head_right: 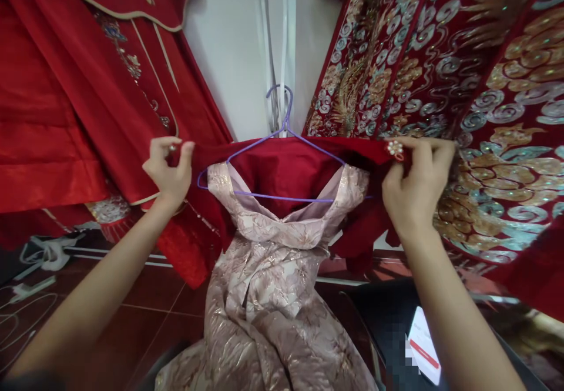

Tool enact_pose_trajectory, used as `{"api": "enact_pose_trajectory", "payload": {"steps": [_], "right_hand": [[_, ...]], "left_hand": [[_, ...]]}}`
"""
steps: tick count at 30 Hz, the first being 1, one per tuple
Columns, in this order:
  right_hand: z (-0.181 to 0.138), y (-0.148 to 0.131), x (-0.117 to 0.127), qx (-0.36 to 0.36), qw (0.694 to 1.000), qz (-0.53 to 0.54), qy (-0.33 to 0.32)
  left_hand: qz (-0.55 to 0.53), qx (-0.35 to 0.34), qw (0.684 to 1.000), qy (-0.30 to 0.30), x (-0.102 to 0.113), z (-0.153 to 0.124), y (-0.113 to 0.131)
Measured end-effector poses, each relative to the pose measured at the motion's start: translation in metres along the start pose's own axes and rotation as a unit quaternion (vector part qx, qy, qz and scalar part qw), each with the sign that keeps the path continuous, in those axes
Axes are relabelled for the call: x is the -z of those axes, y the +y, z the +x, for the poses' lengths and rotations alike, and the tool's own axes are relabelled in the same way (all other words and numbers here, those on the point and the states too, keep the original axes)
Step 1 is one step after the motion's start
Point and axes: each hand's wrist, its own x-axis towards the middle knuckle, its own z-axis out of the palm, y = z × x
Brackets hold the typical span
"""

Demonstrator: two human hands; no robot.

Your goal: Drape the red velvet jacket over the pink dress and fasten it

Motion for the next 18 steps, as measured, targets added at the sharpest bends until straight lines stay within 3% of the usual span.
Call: {"api": "enact_pose_trajectory", "payload": {"steps": [2, 5, 9, 13, 18], "right_hand": [[-0.013, -0.011, 0.015, 0.006, 0.999, -0.027, -0.018], [-0.023, -0.011, 0.019, 0.018, 0.990, -0.034, -0.135], [-0.017, 0.000, 0.000, 0.054, 0.965, 0.009, -0.258], [-0.008, 0.010, -0.033, 0.035, 0.944, 0.079, -0.319], [-0.023, -0.004, -0.070, 0.060, 0.928, 0.166, -0.329]], "left_hand": [[0.056, -0.046, 0.993, -0.091, 0.014, -0.009, 0.001], [0.136, -0.090, 0.957, -0.241, 0.028, -0.021, 0.006], [0.155, -0.053, 0.913, -0.374, 0.029, -0.029, 0.016], [0.130, -0.007, 0.908, -0.399, 0.013, -0.035, 0.018], [0.030, 0.046, 0.938, -0.341, -0.007, -0.041, 0.031]]}}
